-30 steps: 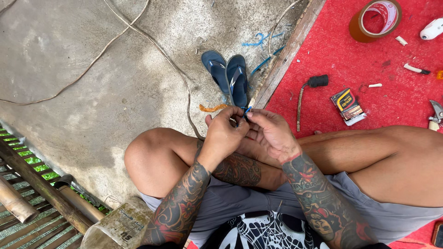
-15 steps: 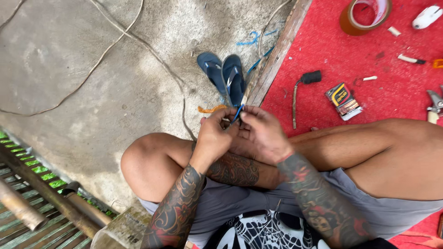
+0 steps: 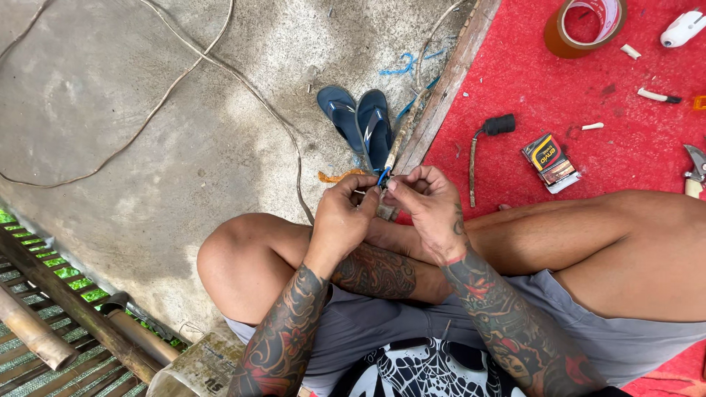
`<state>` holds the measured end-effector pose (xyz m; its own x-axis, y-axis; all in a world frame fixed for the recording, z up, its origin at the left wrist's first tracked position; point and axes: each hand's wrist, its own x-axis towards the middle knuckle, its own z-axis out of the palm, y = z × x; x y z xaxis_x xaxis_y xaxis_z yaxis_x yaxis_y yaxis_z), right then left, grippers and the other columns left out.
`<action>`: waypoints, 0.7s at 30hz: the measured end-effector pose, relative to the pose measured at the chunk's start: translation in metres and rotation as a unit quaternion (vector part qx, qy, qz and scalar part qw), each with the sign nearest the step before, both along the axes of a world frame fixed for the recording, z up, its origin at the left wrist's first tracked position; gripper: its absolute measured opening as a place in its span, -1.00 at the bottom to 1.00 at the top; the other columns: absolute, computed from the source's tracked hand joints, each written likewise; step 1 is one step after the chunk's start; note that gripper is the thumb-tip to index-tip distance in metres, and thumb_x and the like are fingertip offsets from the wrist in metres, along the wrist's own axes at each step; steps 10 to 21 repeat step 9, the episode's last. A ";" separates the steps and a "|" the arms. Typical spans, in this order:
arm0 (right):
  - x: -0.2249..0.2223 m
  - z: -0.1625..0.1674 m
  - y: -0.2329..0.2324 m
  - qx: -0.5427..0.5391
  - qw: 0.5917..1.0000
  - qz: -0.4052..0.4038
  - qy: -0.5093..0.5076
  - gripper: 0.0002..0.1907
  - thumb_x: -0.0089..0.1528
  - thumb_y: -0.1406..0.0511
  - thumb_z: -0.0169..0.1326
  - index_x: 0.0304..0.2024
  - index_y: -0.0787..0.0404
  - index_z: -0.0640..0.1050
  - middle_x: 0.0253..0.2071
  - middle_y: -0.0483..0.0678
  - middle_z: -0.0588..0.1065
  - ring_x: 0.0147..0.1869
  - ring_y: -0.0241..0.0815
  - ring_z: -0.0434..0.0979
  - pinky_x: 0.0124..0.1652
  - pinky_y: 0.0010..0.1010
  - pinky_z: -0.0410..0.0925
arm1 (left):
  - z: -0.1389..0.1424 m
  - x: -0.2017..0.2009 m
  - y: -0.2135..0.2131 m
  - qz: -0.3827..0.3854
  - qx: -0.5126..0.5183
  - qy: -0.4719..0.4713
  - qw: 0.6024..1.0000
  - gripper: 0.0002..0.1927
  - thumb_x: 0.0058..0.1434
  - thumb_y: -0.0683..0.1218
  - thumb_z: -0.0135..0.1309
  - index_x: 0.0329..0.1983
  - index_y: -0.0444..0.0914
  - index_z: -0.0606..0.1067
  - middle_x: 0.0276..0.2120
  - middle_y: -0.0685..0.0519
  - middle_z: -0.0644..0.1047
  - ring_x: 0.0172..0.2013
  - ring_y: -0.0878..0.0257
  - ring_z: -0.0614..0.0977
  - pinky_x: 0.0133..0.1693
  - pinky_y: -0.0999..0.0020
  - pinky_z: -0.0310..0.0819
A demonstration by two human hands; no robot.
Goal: The person sits on the floor repairing an electrical cord. They strip insulation from the wire ends, twist the exposed conductors together, and wrap the splice with electrical tape, pressing the tape firmly around the joint.
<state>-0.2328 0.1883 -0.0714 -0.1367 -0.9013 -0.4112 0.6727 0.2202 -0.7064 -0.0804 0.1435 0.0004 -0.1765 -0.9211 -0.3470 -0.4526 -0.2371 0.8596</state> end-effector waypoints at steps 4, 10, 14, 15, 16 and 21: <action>-0.004 -0.003 -0.003 0.049 0.999 0.024 -0.004 -0.81 0.27 0.47 0.13 -0.12 0.28 0.40 -0.16 0.06 0.58 -0.12 -0.12 0.65 -0.05 -0.24 0.55 | -0.002 0.001 0.004 -0.018 0.002 -0.017 1.000 -0.75 0.26 -0.13 0.13 -0.06 -0.35 0.59 -0.41 0.00 0.67 -0.42 0.35 0.67 -0.33 0.43 0.55; -0.009 -0.017 -0.004 0.086 0.991 0.099 -0.036 -0.71 0.31 0.44 0.06 0.08 0.43 0.46 -0.10 0.07 0.57 -0.05 -0.09 0.61 -0.03 -0.23 0.55 | -0.011 0.001 0.013 -0.045 -0.069 -0.006 0.997 -0.75 0.23 -0.18 0.10 -0.05 -0.34 0.58 -0.23 -0.05 0.66 -0.27 0.21 0.74 -0.15 0.38 0.56; -0.009 -0.017 -0.004 0.086 0.991 0.099 -0.036 -0.71 0.31 0.44 0.06 0.08 0.43 0.46 -0.10 0.07 0.57 -0.05 -0.09 0.61 -0.03 -0.23 0.55 | -0.011 0.001 0.013 -0.045 -0.069 -0.006 0.997 -0.75 0.23 -0.18 0.10 -0.05 -0.34 0.58 -0.23 -0.05 0.66 -0.27 0.21 0.74 -0.15 0.38 0.56; -0.009 -0.017 -0.004 0.086 0.991 0.099 -0.036 -0.71 0.31 0.44 0.06 0.08 0.43 0.46 -0.10 0.07 0.57 -0.05 -0.09 0.61 -0.03 -0.23 0.55 | -0.011 0.001 0.013 -0.045 -0.069 -0.006 0.997 -0.75 0.23 -0.18 0.10 -0.05 -0.34 0.58 -0.23 -0.05 0.66 -0.27 0.21 0.74 -0.15 0.38 0.56; -0.009 -0.017 -0.004 0.086 0.991 0.099 -0.036 -0.71 0.31 0.44 0.06 0.08 0.43 0.46 -0.10 0.07 0.57 -0.05 -0.09 0.61 -0.03 -0.23 0.55 | -0.011 0.001 0.013 -0.045 -0.069 -0.006 0.997 -0.75 0.23 -0.18 0.10 -0.05 -0.34 0.58 -0.23 -0.05 0.66 -0.27 0.21 0.74 -0.15 0.38 0.56; -0.009 -0.017 -0.004 0.086 0.991 0.099 -0.036 -0.71 0.31 0.44 0.06 0.08 0.43 0.46 -0.10 0.07 0.57 -0.05 -0.09 0.61 -0.03 -0.23 0.55 | -0.011 0.001 0.013 -0.045 -0.069 -0.006 0.997 -0.75 0.23 -0.18 0.10 -0.05 -0.34 0.58 -0.23 -0.05 0.66 -0.27 0.21 0.74 -0.15 0.38 0.56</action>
